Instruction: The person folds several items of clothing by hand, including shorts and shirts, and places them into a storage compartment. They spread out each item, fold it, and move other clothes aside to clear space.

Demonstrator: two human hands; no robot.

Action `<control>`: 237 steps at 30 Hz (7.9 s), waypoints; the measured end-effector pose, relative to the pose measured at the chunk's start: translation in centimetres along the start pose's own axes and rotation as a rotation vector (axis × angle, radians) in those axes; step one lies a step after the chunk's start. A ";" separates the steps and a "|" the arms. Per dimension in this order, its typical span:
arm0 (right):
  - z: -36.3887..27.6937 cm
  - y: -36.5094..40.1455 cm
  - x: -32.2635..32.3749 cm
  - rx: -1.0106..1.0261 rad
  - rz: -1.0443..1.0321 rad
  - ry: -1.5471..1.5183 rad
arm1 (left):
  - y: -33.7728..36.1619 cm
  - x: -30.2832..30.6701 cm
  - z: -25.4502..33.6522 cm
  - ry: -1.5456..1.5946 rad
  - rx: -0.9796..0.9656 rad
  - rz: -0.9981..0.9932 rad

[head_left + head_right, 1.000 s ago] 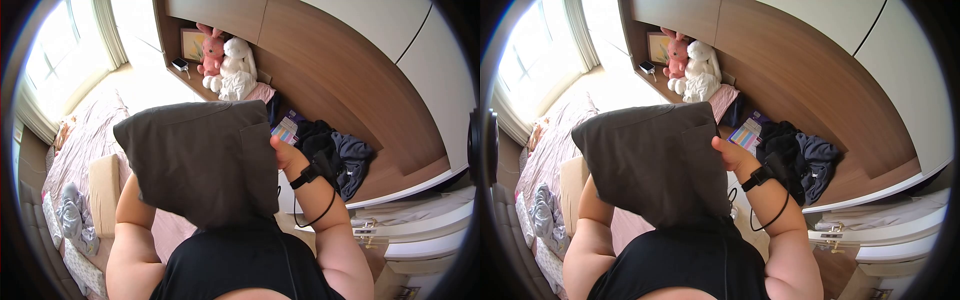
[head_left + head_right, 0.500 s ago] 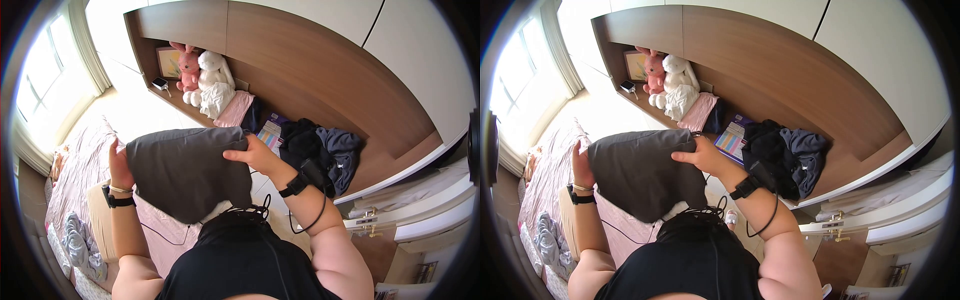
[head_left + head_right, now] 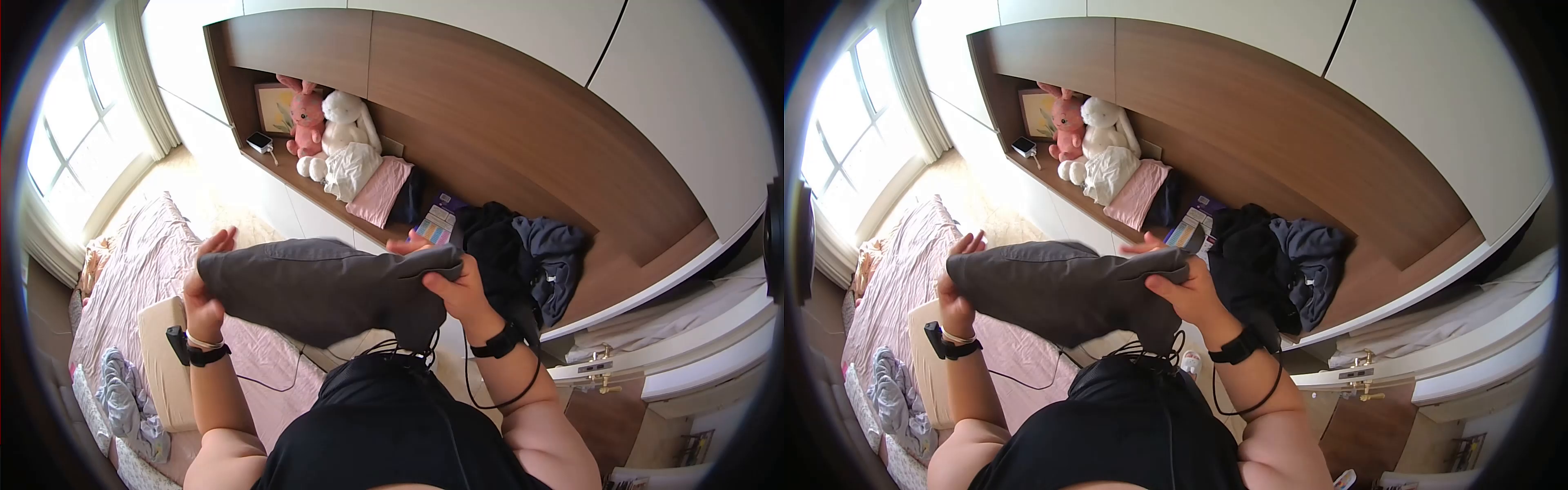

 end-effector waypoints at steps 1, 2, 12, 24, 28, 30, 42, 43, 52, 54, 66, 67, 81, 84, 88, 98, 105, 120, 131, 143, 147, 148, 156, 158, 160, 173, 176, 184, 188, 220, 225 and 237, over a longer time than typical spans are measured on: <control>0.0 0.8 0.0 -0.097 0.035 -0.213 | 0.2 -2.9 0.0 0.169 0.058 -0.052; 0.0 1.4 0.1 -0.193 0.074 -0.424 | 0.8 -3.1 -1.0 0.146 0.093 -0.094; 6.7 4.1 -0.9 -0.543 0.003 -0.620 | 2.9 -5.5 -10.8 0.566 0.273 0.274; 12.8 4.6 5.7 -0.689 0.004 -0.625 | 10.4 -7.5 -23.7 0.928 1.092 0.606; 14.6 5.8 7.1 -0.767 0.029 -0.706 | 8.4 -8.4 -24.1 0.888 0.986 0.624; 15.3 6.4 7.3 -0.779 0.071 -0.688 | 7.4 -8.7 -24.3 0.901 0.865 0.613; 15.6 6.0 7.7 -0.663 0.198 -0.504 | -6.0 -24.5 -21.6 0.029 0.423 -0.258; 15.2 6.0 7.1 -0.667 0.242 -0.665 | -6.8 -26.5 -21.5 -0.058 0.373 -0.402; 17.4 6.7 8.4 -0.548 0.442 -1.194 | -7.6 -25.3 -33.2 1.003 1.310 -0.127; 18.3 6.5 9.0 -0.658 0.568 -0.981 | -7.3 -24.4 -34.3 1.176 1.563 -0.111; 21.8 8.0 9.0 -0.833 1.206 -0.731 | -13.6 -12.5 -37.4 -0.155 0.276 -0.287; 21.8 7.4 8.6 -0.824 1.176 -0.748 | -12.8 -14.6 -37.7 -0.118 0.316 -0.459; 17.7 18.5 11.1 -0.951 1.341 -0.334 | -17.0 -17.0 -48.9 0.406 0.572 -0.390; 15.5 21.1 10.8 -0.987 1.388 -0.222 | -16.3 -12.0 -58.5 -0.452 0.740 -0.447; 13.6 23.7 9.2 -1.035 1.441 -0.217 | -17.2 -15.1 -52.4 -1.199 0.251 -0.477; 11.7 25.5 9.3 -1.031 1.496 -0.222 | -15.2 -22.2 -58.5 -1.285 0.359 -0.883; 9.5 27.4 10.6 -0.961 1.499 -0.153 | -17.2 -20.5 -61.9 -1.159 0.421 -0.823; 5.1 34.0 12.5 -0.856 1.529 -0.117 | -12.7 -51.3 -51.1 -0.735 -0.151 -0.818; 6.3 33.3 15.1 -0.594 1.455 -0.696 | -11.1 -56.1 -52.5 0.860 0.769 -0.455; 6.1 23.1 17.8 -0.209 0.879 -0.906 | -6.3 -37.4 -37.6 0.217 0.662 -0.353; 4.7 19.2 17.3 -0.254 0.736 -0.555 | -8.8 -35.2 -27.6 -0.069 0.091 -0.385; 4.9 18.2 16.8 -0.257 0.703 -0.573 | -8.5 -35.8 -25.9 -0.158 0.081 -0.466; 10.0 15.7 10.2 -0.364 0.222 -0.112 | -6.2 -33.7 -23.0 -0.277 0.346 -0.555; 6.2 13.5 10.7 -0.385 0.112 -0.005 | -6.0 -32.0 -23.1 -0.124 0.384 -0.504; 4.5 11.8 10.2 -0.428 -0.089 0.224 | -7.8 -29.1 -22.1 -0.073 0.405 -0.403; -5.3 -7.6 10.2 0.106 0.235 0.429 | -16.0 -25.5 -5.9 -0.532 -0.442 -1.144; -1.7 -10.3 7.9 -0.074 -0.010 0.349 | -17.7 -23.8 -4.3 -0.722 -0.561 -1.161; -2.9 -14.3 7.9 -0.176 0.217 0.742 | -22.4 -16.0 -5.4 -0.973 -0.380 -0.996; -3.1 -15.9 6.7 -0.132 0.236 0.932 | -23.3 -13.0 -5.8 -1.133 -0.407 -0.867; 1.4 -20.8 -1.0 -0.019 -0.022 1.070 | -23.4 -3.1 -20.1 0.042 0.883 -0.210; 3.7 -20.0 -0.3 -0.160 -0.038 1.066 | -21.9 -3.6 -20.9 0.052 0.944 -0.204; -0.4 -21.7 6.1 -0.144 0.376 0.558 | -21.8 -1.4 -16.5 -0.212 0.042 -0.142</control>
Point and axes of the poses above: each hand's wrist, its own y-axis away from the middle knuckle, its own x-axis out of the back of the hand, z = x × y, the point moved 9 cm from there along -y, towards the middle knuckle, and after that the axes turned 14 degrees about y, right-handed, at the moved point
